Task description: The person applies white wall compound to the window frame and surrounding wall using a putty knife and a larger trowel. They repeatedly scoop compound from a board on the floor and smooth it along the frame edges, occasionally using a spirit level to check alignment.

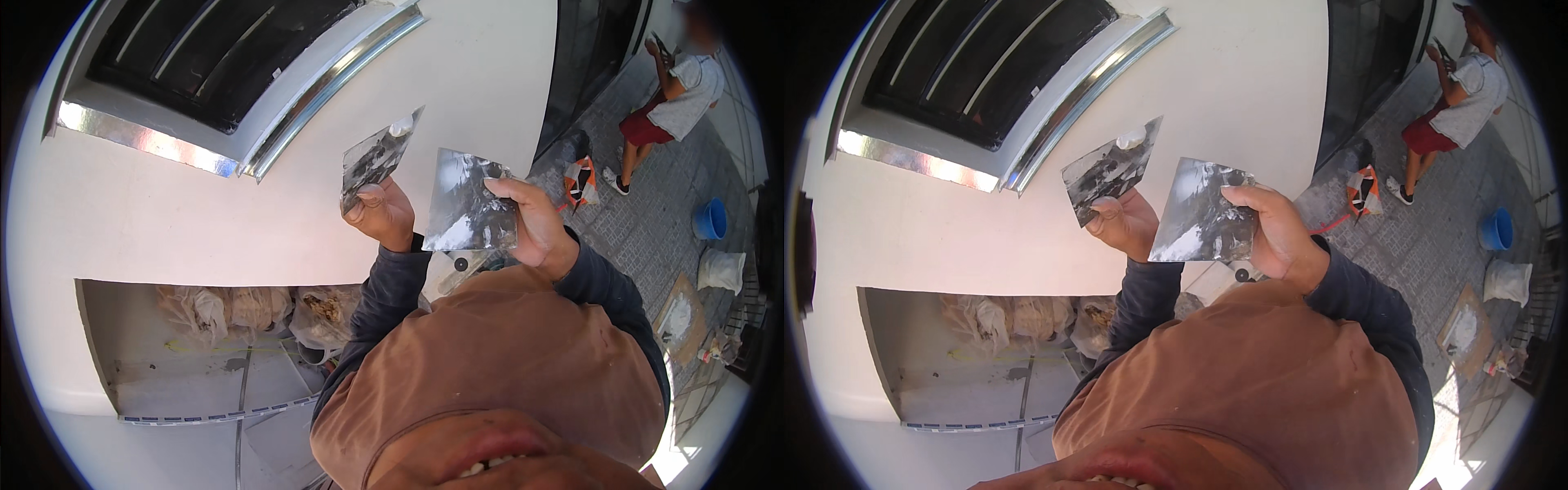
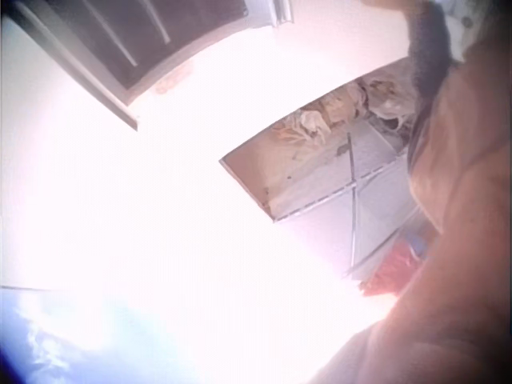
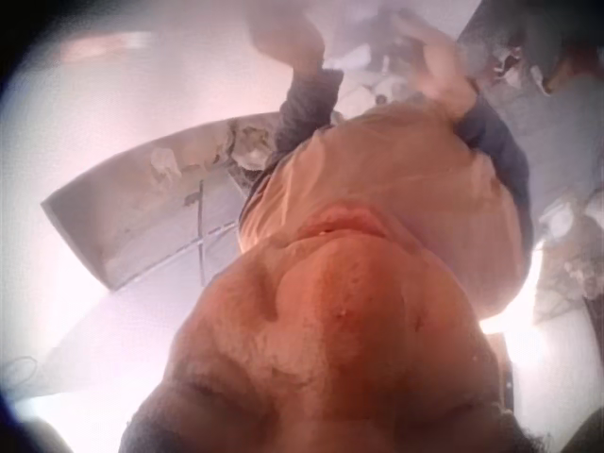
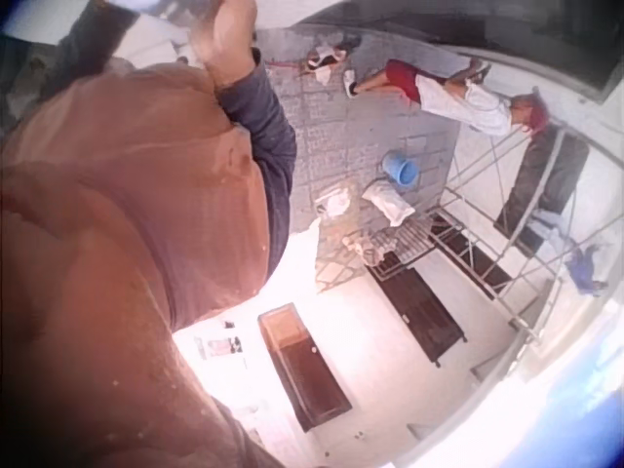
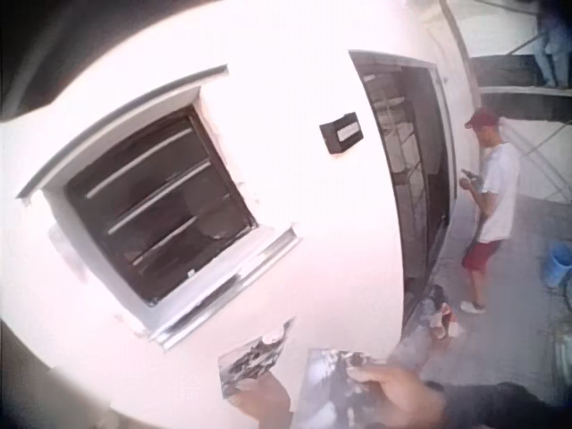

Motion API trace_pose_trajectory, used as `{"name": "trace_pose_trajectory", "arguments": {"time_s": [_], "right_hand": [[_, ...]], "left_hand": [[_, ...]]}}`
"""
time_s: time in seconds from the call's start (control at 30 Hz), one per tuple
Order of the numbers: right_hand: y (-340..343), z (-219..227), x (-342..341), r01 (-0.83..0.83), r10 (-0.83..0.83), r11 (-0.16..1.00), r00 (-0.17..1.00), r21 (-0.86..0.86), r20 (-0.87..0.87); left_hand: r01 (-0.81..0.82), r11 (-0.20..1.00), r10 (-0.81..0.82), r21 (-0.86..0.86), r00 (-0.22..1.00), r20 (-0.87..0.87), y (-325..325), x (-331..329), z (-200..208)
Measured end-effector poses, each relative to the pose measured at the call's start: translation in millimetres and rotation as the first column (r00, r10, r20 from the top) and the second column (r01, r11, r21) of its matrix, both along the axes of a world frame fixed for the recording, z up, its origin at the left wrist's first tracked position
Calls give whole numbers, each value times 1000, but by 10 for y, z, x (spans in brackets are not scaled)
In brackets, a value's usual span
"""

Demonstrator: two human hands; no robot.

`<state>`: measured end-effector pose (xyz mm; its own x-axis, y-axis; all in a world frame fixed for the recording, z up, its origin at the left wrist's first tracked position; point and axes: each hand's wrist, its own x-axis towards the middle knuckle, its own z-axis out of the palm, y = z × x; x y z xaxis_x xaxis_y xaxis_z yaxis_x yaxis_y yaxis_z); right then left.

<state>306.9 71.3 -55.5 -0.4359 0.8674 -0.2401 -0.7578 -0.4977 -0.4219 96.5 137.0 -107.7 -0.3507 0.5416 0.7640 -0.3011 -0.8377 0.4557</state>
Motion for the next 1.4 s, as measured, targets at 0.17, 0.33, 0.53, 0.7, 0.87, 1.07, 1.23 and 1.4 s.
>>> {"name": "trace_pose_trajectory", "arguments": {"time_s": [0.17, 0.33, 0.53, 0.7, 0.87, 1.07, 1.23, 1.4], "right_hand": [[220, 305, -369, -91, 92, 996, 993, 21, -77], [468, 796, -190, -137, 138, 983, 990, 124, 6], [1417, 1251, -448, -379, 298, 787, 924, 486, 239], [2235, 1564, -1498, -617, 502, 603, 786, 505, 361], [2398, 1475, -2126, -668, 164, 503, 697, 548, 698], [2354, 1507, -2391, -728, 191, 476, 633, 493, 750], [2488, 1421, -2689, -735, 183, 509, 602, 449, 778], [2534, 1429, -2877, -748, 199, 497, 593, 441, 781]], "left_hand": [[-289, 917, 360, 275, 897, -258, -254, -184, 95], [-552, 743, 634, 380, 396, -664, -513, -879, 250], [-844, 525, 471, 104, 188, -862, -789, -1720, 1023], [-849, 332, 135, 410, -388, -912, -748, -2067, 1963], [-774, 294, -110, 561, -610, -785, -616, -1960, 2311], [-707, 319, -175, 631, -698, -694, -550, -1910, 2387], [-721, 326, -150, 612, -678, -719, -525, -2007, 2362], [-719, 322, -152, 616, -681, -716, -514, -2063, 2343]]}}
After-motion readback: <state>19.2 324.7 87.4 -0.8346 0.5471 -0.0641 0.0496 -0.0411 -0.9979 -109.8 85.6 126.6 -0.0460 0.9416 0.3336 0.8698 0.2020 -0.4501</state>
